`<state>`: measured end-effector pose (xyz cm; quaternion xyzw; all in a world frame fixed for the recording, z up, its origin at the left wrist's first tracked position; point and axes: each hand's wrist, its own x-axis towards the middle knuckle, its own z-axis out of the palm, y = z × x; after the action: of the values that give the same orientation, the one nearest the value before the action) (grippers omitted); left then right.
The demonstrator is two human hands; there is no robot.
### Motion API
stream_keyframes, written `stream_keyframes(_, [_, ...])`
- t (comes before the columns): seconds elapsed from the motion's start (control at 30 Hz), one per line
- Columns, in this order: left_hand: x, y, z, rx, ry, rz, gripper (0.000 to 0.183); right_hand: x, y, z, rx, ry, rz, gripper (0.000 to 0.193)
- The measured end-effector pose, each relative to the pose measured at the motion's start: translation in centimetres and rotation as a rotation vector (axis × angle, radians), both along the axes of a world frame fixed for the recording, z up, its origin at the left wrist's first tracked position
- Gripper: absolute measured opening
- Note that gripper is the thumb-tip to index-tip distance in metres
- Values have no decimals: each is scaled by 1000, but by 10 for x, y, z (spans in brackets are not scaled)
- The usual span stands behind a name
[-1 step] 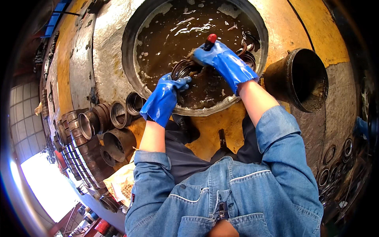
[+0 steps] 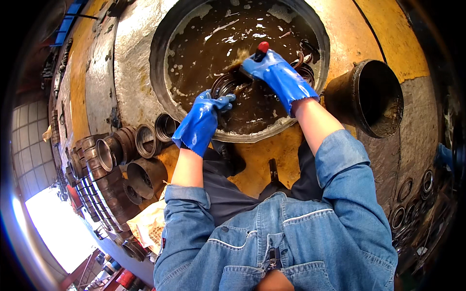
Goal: The person cleans black metal rings in a basin of dark liquid using a brush and moves them into a bucket.
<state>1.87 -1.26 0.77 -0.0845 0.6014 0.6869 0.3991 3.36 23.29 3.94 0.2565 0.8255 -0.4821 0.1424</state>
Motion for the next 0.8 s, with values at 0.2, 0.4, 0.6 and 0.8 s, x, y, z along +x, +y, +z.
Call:
stream_keyframes(0.2, [4,4,-3,51,202,-92,36,1,-15,12,-410,149,127,31])
stream_keyframes(0.4, [1,6,0,63,88,-74,33,-10,0,-12,-245,-7,144,40])
stream_keyframes(0.6, [-1,23,3,-99,-114,-117,23,12,16,-19,-70,19,-103,43])
stream_keyframes(0.8, [-9,38,-8,34,-88,-98,34,18,34,-5,-80,109,-350,44])
